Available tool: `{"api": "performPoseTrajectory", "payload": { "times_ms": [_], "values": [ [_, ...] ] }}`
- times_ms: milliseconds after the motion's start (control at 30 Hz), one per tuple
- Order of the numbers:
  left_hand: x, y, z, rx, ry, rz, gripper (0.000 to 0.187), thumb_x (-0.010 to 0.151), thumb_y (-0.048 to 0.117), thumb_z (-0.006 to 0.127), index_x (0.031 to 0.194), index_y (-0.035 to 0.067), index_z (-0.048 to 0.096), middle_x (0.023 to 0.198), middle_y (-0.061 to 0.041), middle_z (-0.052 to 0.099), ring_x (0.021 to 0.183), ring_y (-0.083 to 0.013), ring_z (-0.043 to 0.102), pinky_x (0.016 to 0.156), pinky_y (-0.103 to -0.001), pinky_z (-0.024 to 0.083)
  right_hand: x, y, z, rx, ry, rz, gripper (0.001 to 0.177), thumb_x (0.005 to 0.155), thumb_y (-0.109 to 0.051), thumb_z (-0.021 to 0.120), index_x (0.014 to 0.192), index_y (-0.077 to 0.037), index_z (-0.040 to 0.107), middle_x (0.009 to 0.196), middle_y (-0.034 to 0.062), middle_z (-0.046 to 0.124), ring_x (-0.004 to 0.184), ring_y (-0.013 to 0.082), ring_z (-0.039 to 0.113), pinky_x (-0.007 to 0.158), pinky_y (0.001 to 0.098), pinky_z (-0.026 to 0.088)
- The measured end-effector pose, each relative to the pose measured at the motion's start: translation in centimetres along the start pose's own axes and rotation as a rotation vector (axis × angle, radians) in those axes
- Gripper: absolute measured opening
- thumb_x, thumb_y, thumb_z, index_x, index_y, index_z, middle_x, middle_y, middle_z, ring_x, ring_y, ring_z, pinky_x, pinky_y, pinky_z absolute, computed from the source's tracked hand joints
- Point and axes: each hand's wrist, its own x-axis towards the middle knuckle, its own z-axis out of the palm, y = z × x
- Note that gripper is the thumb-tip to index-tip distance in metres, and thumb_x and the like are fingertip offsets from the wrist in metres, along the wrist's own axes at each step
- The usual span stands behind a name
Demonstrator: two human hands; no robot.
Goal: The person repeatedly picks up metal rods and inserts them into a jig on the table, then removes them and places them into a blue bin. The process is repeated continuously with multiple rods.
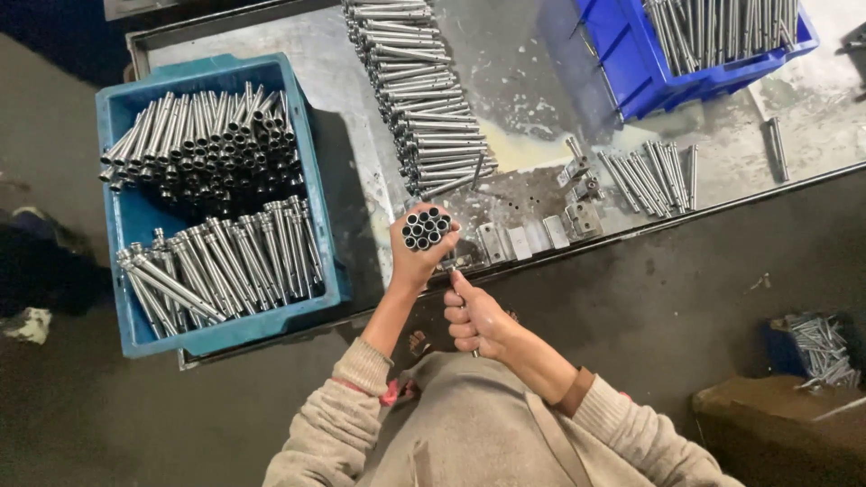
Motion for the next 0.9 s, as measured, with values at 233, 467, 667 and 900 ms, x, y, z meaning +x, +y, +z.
{"api": "performPoseTrajectory", "payload": {
  "times_ms": [233, 467, 667, 900],
  "values": [
    [0.1, -0.2, -0.1, -0.024, -0.065, -0.013, 0.016, 0.075, 0.006, 0.079, 0.088, 0.01, 0.069, 0.081, -0.004, 0.071, 0.077, -0.015, 0.073, 0.073, -0.031, 0.06, -3.8, -0.8, 2.0, -0.481, -0.051, -0.453, 0.043, 0.107, -0.041, 0.031, 0.07, -0.021, 0.034, 0.059, -0.0077, 0.026, 0.045, 0.0064, 0.023, 0.039, 0.024, 0.021],
    [0.5, -0.9, -0.3, -0.044, -0.025, -0.011, 0.019, 0.067, 0.004, 0.085, 0.083, 0.006, 0.074, 0.075, -0.01, 0.076, 0.075, -0.014, 0.072, 0.076, -0.031, 0.058, -2.7, 1.2, -1.0, -0.543, 0.038, -0.612, 0.031, 0.11, -0.016, 0.031, 0.106, -0.003, 0.06, 0.064, 0.0, 0.045, 0.046, 0.0091, 0.045, 0.04, 0.022, 0.041],
    [0.5, -0.3, -0.4, -0.055, -0.043, -0.02, 0.018, 0.07, 0.004, 0.084, 0.084, 0.006, 0.073, 0.075, -0.009, 0.076, 0.076, -0.0118, 0.072, 0.076, -0.029, 0.057, 0.9, 2.4, -1.2, -0.234, 0.046, -0.374, 0.036, 0.113, -0.024, 0.03, 0.11, 0.001, 0.056, 0.065, -0.0067, 0.028, 0.041, 0.0009, 0.026, 0.032, 0.0159, 0.026],
    [0.4, 0.7, -0.6, -0.055, -0.053, -0.034, 0.018, 0.07, 0.004, 0.082, 0.085, 0.006, 0.073, 0.074, -0.01, 0.075, 0.074, -0.0112, 0.071, 0.076, -0.028, 0.057, 0.9, 1.9, -0.9, -0.083, 0.117, -0.303, 0.035, 0.114, -0.032, 0.034, 0.101, -0.005, 0.053, 0.064, -0.0069, 0.021, 0.041, 0.0013, 0.02, 0.028, 0.0165, 0.019]
  ]
}}
